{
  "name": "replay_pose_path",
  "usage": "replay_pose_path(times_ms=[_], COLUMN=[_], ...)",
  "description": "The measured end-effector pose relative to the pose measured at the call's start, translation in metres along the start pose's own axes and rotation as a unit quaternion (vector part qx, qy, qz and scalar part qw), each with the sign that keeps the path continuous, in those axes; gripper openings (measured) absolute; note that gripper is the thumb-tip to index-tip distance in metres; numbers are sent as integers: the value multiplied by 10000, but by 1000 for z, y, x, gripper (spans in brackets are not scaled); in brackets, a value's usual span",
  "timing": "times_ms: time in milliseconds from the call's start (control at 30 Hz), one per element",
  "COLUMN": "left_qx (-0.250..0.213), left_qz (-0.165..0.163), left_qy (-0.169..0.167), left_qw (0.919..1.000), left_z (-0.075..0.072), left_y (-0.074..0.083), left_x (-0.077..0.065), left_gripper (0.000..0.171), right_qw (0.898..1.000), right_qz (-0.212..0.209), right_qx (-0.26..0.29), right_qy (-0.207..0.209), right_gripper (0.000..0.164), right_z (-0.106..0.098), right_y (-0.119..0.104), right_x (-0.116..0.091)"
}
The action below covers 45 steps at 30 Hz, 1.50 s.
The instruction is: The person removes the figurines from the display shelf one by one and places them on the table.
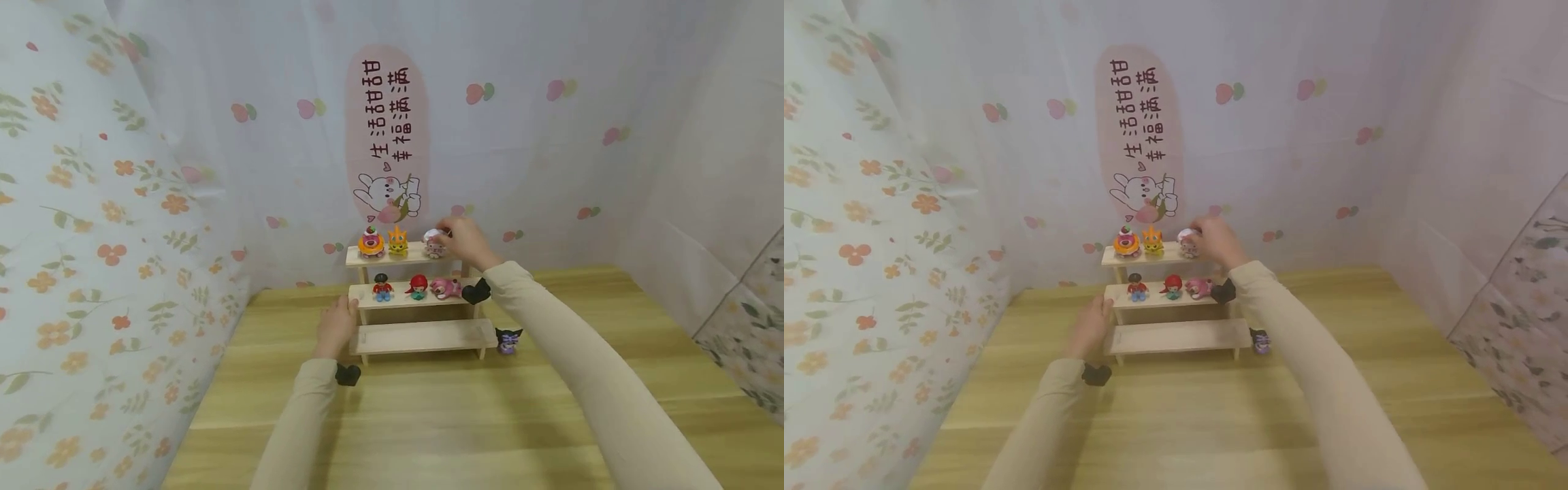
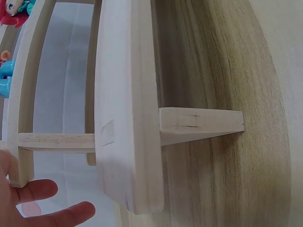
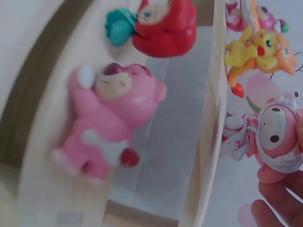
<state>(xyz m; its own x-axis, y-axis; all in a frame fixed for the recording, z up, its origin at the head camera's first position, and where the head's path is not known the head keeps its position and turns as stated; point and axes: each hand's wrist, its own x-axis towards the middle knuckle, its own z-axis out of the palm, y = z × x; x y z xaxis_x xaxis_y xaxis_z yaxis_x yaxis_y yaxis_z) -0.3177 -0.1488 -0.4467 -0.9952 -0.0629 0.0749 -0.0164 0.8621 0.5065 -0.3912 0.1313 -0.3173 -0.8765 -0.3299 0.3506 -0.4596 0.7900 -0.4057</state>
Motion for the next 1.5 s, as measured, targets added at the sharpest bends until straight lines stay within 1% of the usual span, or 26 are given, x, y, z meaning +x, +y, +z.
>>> replay_pose_path(times_ms=[100,200,367,533,700,867,1033,1133,1267,1433,1500], left_qx=[-36,-52,-24,-102,-118,-85,-50,-65,-102,-146,-158], left_qz=[-23,-33,-35,-116,-156,-111,-99,-134,-155,-166,-162], left_qy=[33,19,-116,-155,-217,-240,-331,-382,-391,-412,-431], left_qw=[10000,10000,9999,9998,9996,9996,9994,9992,9991,9989,9988], left_z=[-1,-4,-6,-4,-4,-6,-7,-7,-7,-8,-8], left_y=[1,4,7,6,3,3,6,6,3,5,6], left_x=[2,2,0,-1,-1,-1,-2,-1,-1,-2,-1], left_gripper=[43,45,47,47,49,48,47,48,49,48,48], right_qw=[10000,9999,9993,9991,9993,9997,9986,9976,9976,9983,9981], right_qz=[-28,-138,-300,-262,-174,106,491,637,609,503,535], right_qx=[18,-6,-19,-51,-217,-184,-195,-261,-269,-232,-209], right_qy=[-22,56,243,336,268,133,-9,-121,-212,-201,-216], right_gripper=[22,20,18,21,21,21,26,29,26,18,17], right_z=[-10,-21,-37,-47,-52,-48,-37,-28,-15,-1,3], right_y=[1,6,25,47,67,91,114,125,138,151,154], right_x=[-11,-22,-46,-74,-101,-127,-156,-172,-187,-203,-208])
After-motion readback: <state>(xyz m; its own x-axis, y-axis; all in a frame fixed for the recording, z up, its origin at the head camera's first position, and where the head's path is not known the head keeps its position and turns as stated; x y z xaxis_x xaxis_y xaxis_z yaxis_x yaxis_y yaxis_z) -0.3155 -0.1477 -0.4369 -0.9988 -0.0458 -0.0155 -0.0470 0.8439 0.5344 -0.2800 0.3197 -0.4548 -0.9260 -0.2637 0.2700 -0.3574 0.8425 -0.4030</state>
